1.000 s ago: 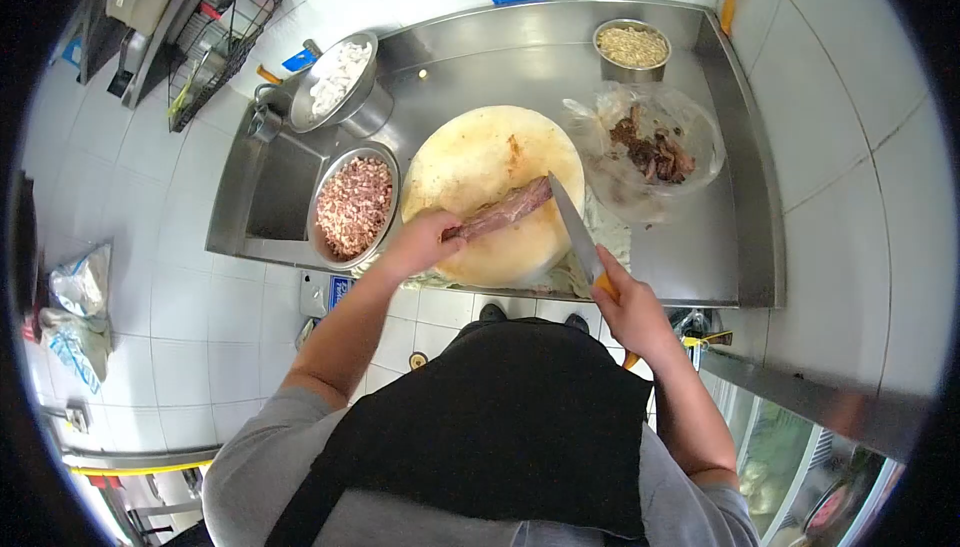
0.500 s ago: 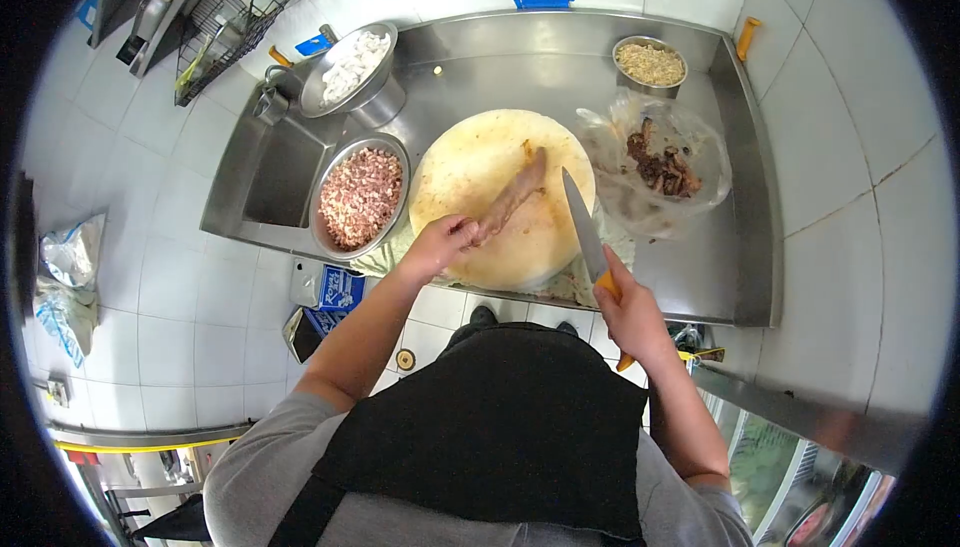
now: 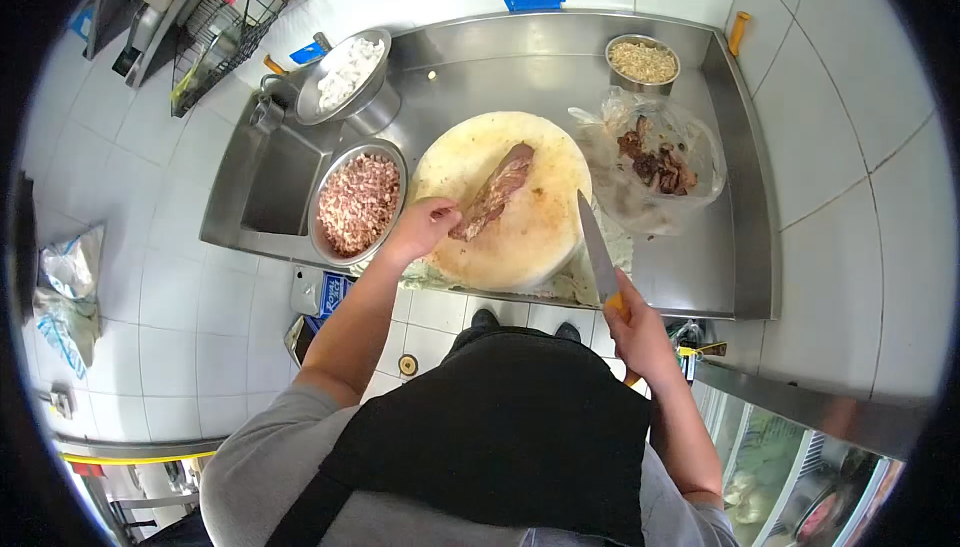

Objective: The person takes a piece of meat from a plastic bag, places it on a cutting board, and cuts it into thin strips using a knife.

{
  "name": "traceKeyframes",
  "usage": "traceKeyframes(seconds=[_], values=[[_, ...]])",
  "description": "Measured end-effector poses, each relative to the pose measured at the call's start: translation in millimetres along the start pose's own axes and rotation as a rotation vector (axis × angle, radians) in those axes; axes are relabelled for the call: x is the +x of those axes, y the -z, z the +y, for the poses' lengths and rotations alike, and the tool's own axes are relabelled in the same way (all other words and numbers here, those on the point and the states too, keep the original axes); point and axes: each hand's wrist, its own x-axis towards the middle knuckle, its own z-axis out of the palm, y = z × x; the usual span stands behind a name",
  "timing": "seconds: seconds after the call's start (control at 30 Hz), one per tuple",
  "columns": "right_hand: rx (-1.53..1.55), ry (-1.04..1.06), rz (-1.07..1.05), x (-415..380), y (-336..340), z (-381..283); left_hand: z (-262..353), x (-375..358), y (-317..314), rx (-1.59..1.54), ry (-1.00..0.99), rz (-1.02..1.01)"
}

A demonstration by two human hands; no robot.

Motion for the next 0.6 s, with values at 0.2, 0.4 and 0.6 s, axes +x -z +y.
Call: traceKeyframes(seconds=[0.2, 0.4, 0.6], values=[[-0.018, 0.053, -0.023, 4.5, -1.5, -2.1, 28.0, -9.4, -32.3, 0.324, -0.295, 0.133], [-0.057, 0.12, -0.064, 14.4, -7.6, -4.5, 58.4, 44.6, -75.6, 0.663, -0.35, 0.207], [-0.064, 0.168, -0.022, 10.6, -6.1, -0.9, 82.8, 63.7, -33.2, 0.524, -0.158, -0.16]])
